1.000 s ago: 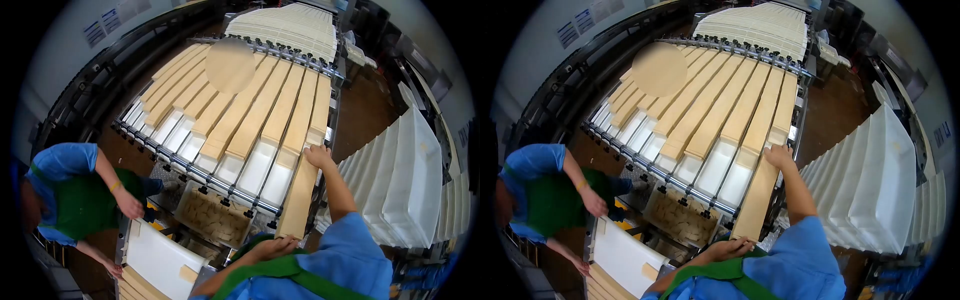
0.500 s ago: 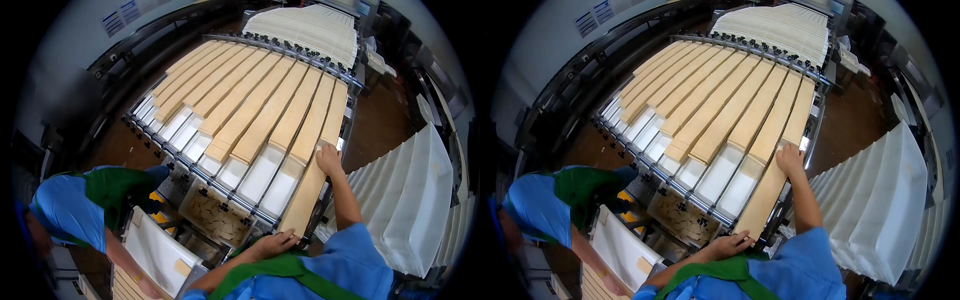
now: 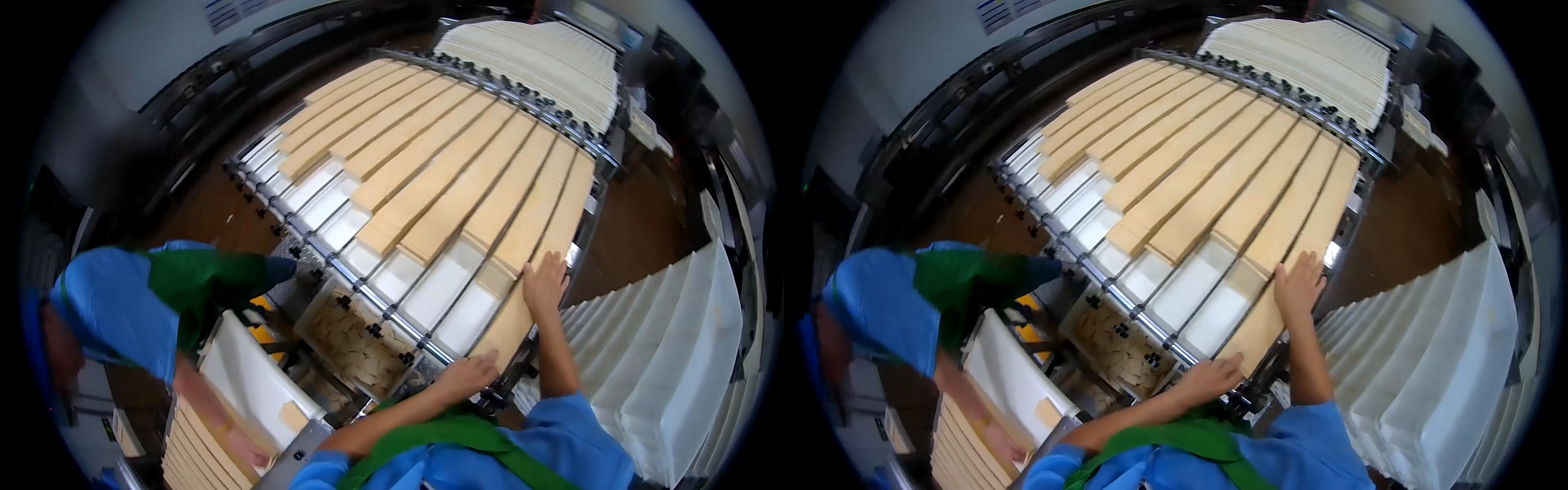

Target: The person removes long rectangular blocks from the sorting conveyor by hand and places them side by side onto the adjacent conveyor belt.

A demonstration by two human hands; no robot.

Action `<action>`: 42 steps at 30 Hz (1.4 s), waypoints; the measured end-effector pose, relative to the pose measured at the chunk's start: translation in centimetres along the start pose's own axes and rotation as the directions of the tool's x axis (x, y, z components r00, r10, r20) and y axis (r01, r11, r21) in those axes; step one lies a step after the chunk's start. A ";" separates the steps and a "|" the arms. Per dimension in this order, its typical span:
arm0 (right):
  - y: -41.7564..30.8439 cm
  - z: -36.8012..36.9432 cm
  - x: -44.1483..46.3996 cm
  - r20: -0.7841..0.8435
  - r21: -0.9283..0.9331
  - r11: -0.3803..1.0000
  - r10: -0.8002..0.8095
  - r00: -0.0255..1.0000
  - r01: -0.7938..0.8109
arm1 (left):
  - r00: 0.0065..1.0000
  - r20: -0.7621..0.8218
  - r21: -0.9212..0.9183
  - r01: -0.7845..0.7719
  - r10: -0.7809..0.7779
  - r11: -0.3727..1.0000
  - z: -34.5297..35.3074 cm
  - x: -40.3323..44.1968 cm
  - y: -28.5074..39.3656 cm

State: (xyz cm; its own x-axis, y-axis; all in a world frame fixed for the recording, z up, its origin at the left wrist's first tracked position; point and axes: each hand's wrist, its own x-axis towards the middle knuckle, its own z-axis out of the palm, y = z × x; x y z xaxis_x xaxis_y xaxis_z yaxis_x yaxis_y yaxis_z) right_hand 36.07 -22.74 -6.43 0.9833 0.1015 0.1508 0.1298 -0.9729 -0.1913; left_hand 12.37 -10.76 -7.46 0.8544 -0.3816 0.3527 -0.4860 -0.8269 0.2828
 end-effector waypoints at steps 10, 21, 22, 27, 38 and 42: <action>-3.2 0.4 -1.4 -0.026 0.013 0.986 -0.165 0.986 0.166 | 0.765 -0.438 -0.227 0.413 -0.471 0.882 -6.1 -10.1 -1.5; -20.4 2.2 -10.3 -0.089 0.329 0.616 -0.735 0.672 0.716 | 0.057 -0.382 -0.449 0.861 -0.922 0.239 -10.2 -26.2 0.1; -21.7 2.9 -11.3 -0.086 0.348 0.580 -0.763 0.641 0.737 | -0.064 -0.440 -0.455 0.876 -0.896 0.160 -10.5 -28.4 0.6; -27.6 4.4 -18.5 -0.108 0.431 0.295 -0.921 0.373 0.853 | -0.665 -0.606 -0.436 0.737 -0.437 -0.517 -10.1 -43.4 5.0; -39.1 5.7 -37.6 -0.004 0.527 -0.017 -1.000 -0.018 0.850 | -0.810 -0.434 -0.568 0.585 -0.394 -0.578 -10.5 -55.1 11.0; -43.6 7.1 -43.6 0.035 0.506 -0.045 -0.997 -0.073 0.861 | -0.783 -0.479 -0.593 0.622 -0.397 -0.512 -10.6 -54.5 10.1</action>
State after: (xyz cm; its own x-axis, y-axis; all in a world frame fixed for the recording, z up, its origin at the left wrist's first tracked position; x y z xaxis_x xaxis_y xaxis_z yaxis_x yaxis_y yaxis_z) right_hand -11.57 16.73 -11.51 -0.1966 0.9696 0.1454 0.9055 0.2365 -0.3524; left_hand -41.07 6.07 -14.39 -0.5643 0.8247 0.0388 0.6712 0.4308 0.6032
